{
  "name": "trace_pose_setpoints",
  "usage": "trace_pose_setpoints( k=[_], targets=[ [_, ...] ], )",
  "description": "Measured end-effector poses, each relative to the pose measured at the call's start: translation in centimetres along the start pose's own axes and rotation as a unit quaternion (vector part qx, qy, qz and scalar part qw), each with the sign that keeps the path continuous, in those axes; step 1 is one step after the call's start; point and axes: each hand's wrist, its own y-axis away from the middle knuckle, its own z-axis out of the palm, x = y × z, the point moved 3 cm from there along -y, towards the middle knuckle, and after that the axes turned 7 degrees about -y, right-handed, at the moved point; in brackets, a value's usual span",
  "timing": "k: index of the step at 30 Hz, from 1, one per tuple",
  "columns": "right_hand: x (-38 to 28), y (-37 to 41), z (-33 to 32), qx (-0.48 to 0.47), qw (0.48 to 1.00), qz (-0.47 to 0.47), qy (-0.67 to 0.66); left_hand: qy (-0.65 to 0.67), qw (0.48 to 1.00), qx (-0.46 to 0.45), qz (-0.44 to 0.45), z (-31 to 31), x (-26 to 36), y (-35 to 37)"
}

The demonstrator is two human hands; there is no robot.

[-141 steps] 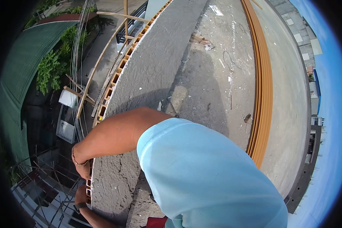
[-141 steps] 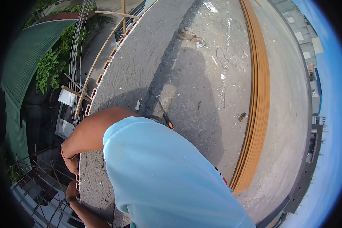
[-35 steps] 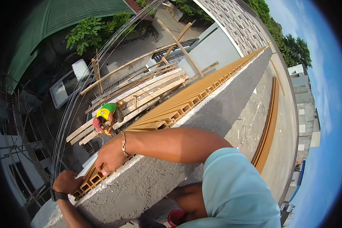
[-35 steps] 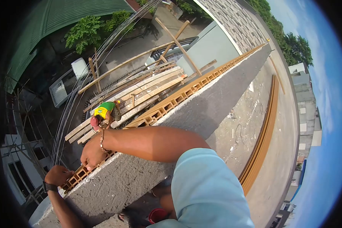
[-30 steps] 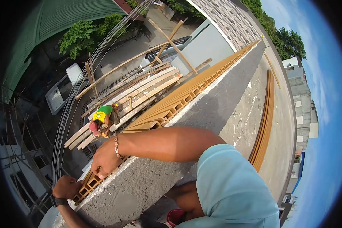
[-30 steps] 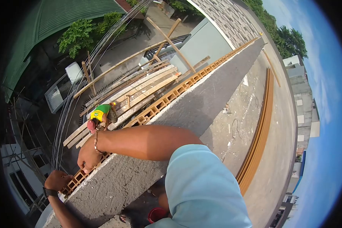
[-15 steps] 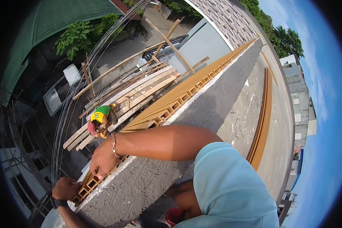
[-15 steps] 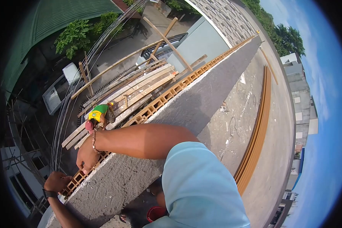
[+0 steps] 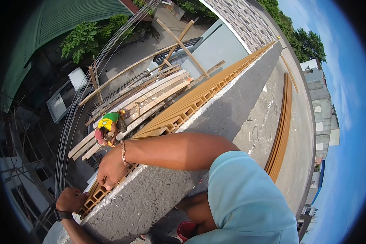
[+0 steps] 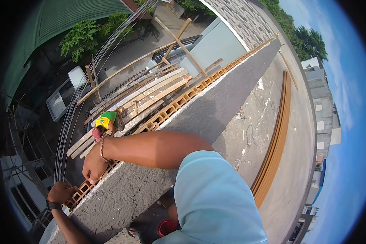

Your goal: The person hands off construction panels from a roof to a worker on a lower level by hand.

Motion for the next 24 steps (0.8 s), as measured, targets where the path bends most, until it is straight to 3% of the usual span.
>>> trace_pose_setpoints(
  k=[24],
  targets=[
    [-0.05, 0.07, -0.03, 0.003, 1.0, -0.005, -0.008, -0.008, 1.0, 0.008, 0.009, -0.47, 0.64, 0.34]
  ],
)
